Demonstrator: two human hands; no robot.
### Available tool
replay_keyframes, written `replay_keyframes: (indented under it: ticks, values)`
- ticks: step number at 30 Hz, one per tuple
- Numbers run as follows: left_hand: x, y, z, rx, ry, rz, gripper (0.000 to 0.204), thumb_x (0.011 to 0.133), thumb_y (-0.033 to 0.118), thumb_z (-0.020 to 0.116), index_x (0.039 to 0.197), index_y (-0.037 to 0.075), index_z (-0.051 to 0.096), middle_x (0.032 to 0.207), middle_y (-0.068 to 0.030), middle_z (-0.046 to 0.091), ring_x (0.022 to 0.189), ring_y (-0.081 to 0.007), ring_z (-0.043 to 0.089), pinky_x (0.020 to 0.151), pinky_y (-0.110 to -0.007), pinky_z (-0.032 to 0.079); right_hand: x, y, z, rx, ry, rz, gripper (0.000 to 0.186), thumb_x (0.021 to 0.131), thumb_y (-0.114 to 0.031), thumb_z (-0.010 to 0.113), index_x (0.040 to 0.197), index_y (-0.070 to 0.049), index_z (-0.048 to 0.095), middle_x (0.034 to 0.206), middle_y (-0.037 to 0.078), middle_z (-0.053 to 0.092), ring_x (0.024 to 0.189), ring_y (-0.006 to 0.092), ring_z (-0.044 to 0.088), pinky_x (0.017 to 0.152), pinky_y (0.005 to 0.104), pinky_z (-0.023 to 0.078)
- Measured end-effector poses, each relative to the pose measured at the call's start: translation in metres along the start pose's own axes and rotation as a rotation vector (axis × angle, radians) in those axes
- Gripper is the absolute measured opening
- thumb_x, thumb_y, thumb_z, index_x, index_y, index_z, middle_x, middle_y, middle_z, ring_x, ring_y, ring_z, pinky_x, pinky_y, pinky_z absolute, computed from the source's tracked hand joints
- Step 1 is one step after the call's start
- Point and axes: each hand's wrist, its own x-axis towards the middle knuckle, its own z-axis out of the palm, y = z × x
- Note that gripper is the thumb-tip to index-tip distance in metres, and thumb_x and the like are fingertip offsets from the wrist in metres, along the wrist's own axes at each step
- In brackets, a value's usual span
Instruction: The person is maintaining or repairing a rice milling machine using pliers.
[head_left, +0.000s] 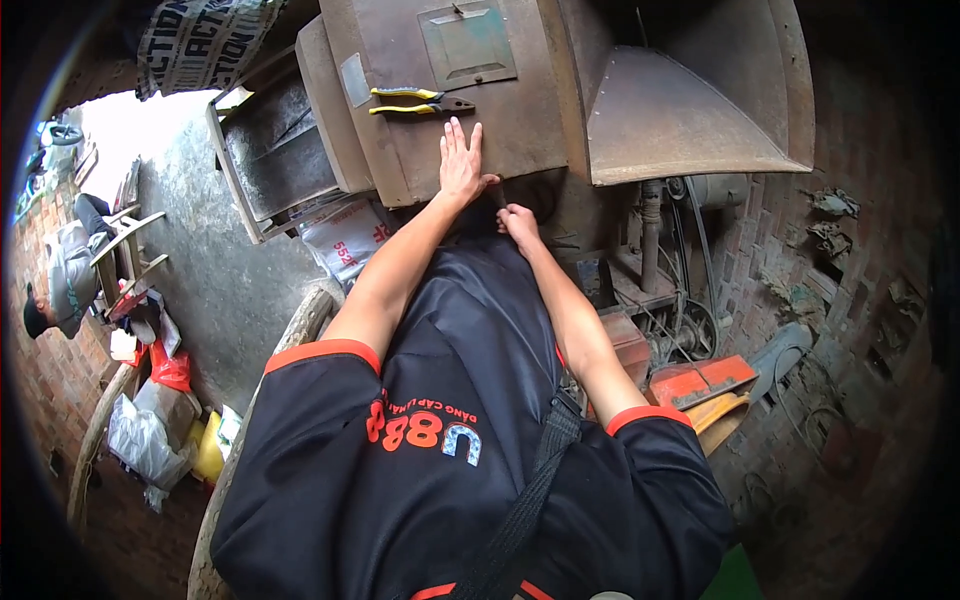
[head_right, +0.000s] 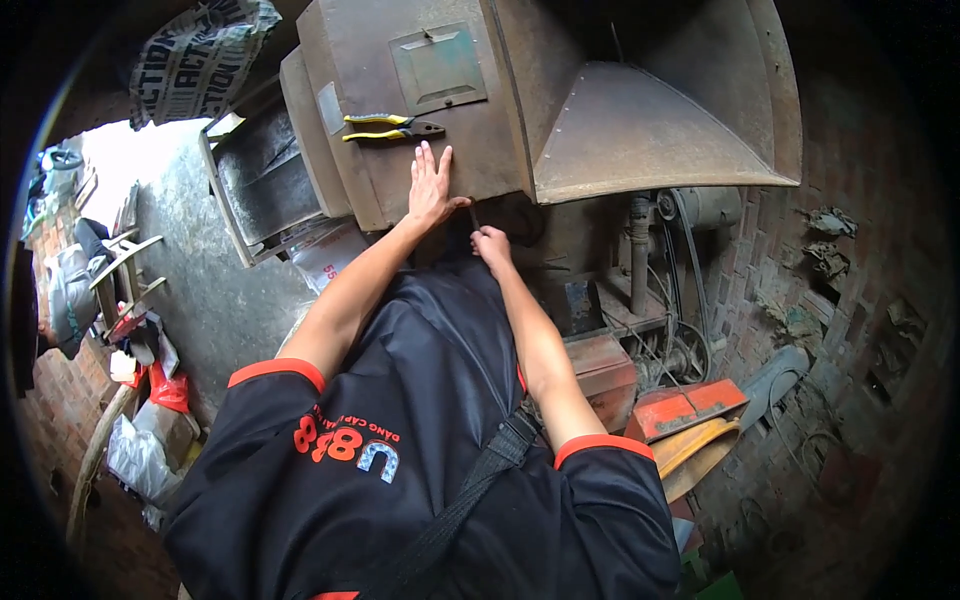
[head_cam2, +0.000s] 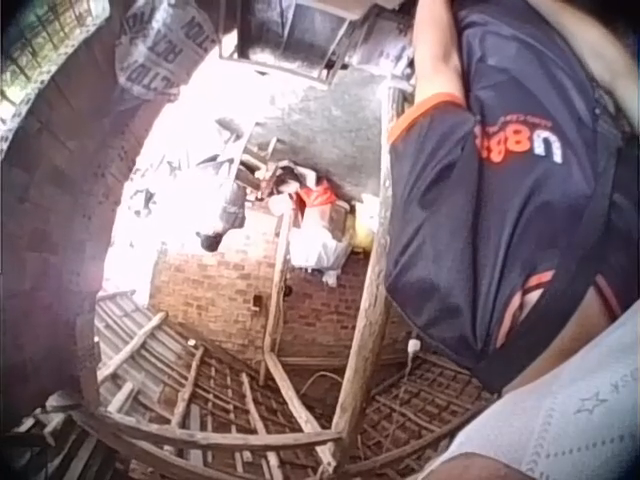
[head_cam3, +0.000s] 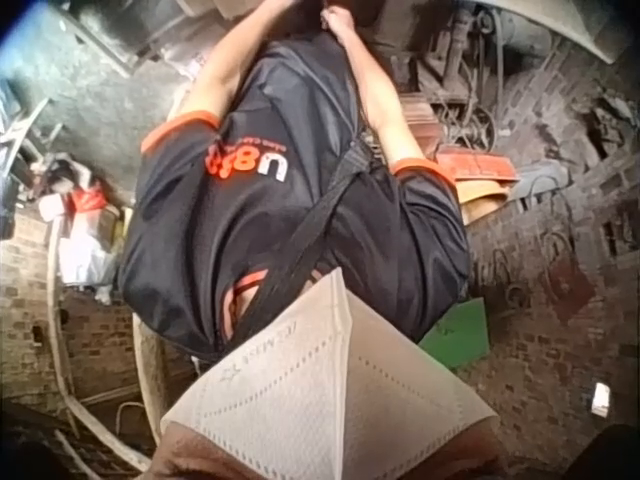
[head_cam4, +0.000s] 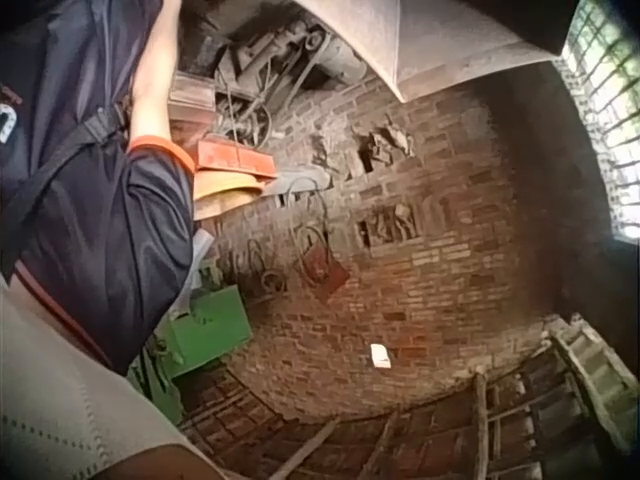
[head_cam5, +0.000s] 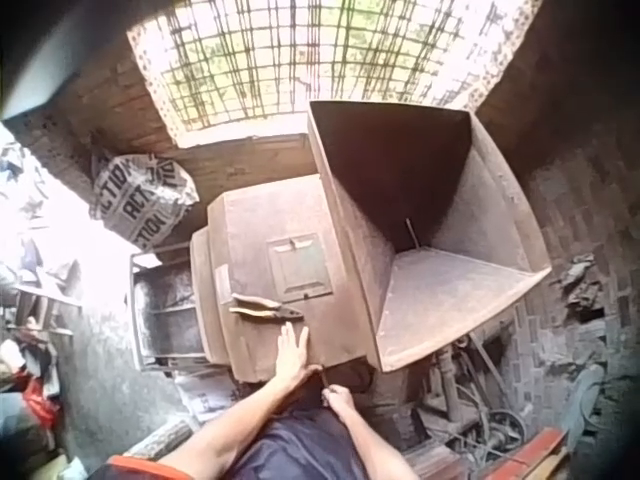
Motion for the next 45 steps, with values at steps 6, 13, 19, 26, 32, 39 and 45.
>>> replay_keyframes:
  ticks: [6, 13, 19, 26, 32, 39, 45]
  values:
    - [0.002, 0.015, -0.001, 0.028, -0.020, -0.064, 0.111, 0.056, 0.035, 0.083, 0.142, 0.006, 0.018, 0.144, -0.0329, 0.003, 0.136, -0.0440, 0.006, 0.110, -0.047, 0.015, 0.007, -0.017, -0.062, -0.132, -0.016, -0.111, 0.016, 0.086, -0.019, 0.062, 0.081, -0.003, 0.063, 0.065, 0.001, 0.058, 0.052, 0.0077, 0.051, 0.049, 0.0223, 0.043]
    - [-0.004, 0.006, 0.001, -0.034, 0.044, -0.034, 0.105, 0.056, 0.038, 0.082, 0.140, 0.008, 0.026, 0.146, -0.0283, 0.004, 0.137, -0.0402, 0.007, 0.110, -0.044, 0.018, 0.020, -0.069, -0.065, 0.039, 0.299, -0.185, 0.016, 0.077, -0.014, 0.071, 0.078, -0.002, 0.061, 0.065, 0.002, 0.058, 0.051, 0.0087, 0.052, 0.046, 0.0228, 0.043]
    - [-0.012, -0.021, -0.030, -0.393, 0.089, 0.028, 0.079, 0.070, 0.040, 0.075, 0.129, 0.001, 0.039, 0.145, -0.0293, 0.011, 0.125, -0.0410, 0.036, 0.102, -0.041, 0.035, 0.062, -0.126, -0.018, -0.088, 0.482, -0.379, 0.020, 0.072, -0.008, 0.071, 0.084, -0.001, 0.057, 0.074, 0.009, 0.060, 0.057, 0.0162, 0.059, 0.047, 0.0288, 0.047]
    - [-0.061, -0.084, -0.068, -0.669, 0.202, -0.146, 0.052, 0.080, 0.031, 0.068, 0.117, -0.001, 0.052, 0.141, -0.0264, 0.029, 0.124, -0.0341, 0.040, 0.099, -0.039, 0.039, 0.048, -0.152, 0.077, -1.098, 0.406, -0.656, 0.019, 0.076, -0.002, 0.055, 0.095, -0.001, 0.052, 0.093, 0.020, 0.059, 0.082, 0.0364, 0.063, 0.069, 0.0421, 0.054]
    - [-0.061, -0.100, -0.085, -0.637, 0.265, -0.205, 0.045, 0.085, 0.033, 0.064, 0.111, -0.003, 0.055, 0.124, -0.0217, 0.052, 0.107, -0.0263, 0.055, 0.088, -0.032, 0.045, -0.026, -0.100, 0.113, -1.227, 0.206, -0.992, 0.008, 0.074, -0.001, 0.054, 0.082, 0.001, 0.052, 0.083, 0.020, 0.055, 0.069, 0.0327, 0.065, 0.057, 0.0388, 0.055]
    - [-0.017, -0.051, -0.028, -0.278, 0.123, 0.151, 0.062, 0.074, 0.033, 0.072, 0.117, -0.004, 0.048, 0.132, -0.0284, 0.039, 0.124, -0.0370, 0.038, 0.102, -0.038, 0.034, -0.061, -0.012, 0.085, -1.212, 0.283, -0.908, 0.013, 0.078, -0.006, 0.051, 0.073, 0.003, 0.059, 0.083, 0.017, 0.053, 0.069, 0.0316, 0.061, 0.059, 0.0389, 0.055]
    - [-0.005, 0.001, 0.013, -0.049, 0.022, 0.090, 0.098, 0.057, 0.035, 0.083, 0.132, 0.000, 0.030, 0.143, -0.0292, 0.016, 0.133, -0.0433, 0.017, 0.107, -0.045, 0.025, -0.057, 0.003, 0.024, -1.088, 0.168, -0.875, 0.014, 0.085, -0.008, 0.044, 0.093, -0.005, 0.056, 0.104, 0.014, 0.053, 0.080, 0.0373, 0.058, 0.067, 0.0446, 0.051]
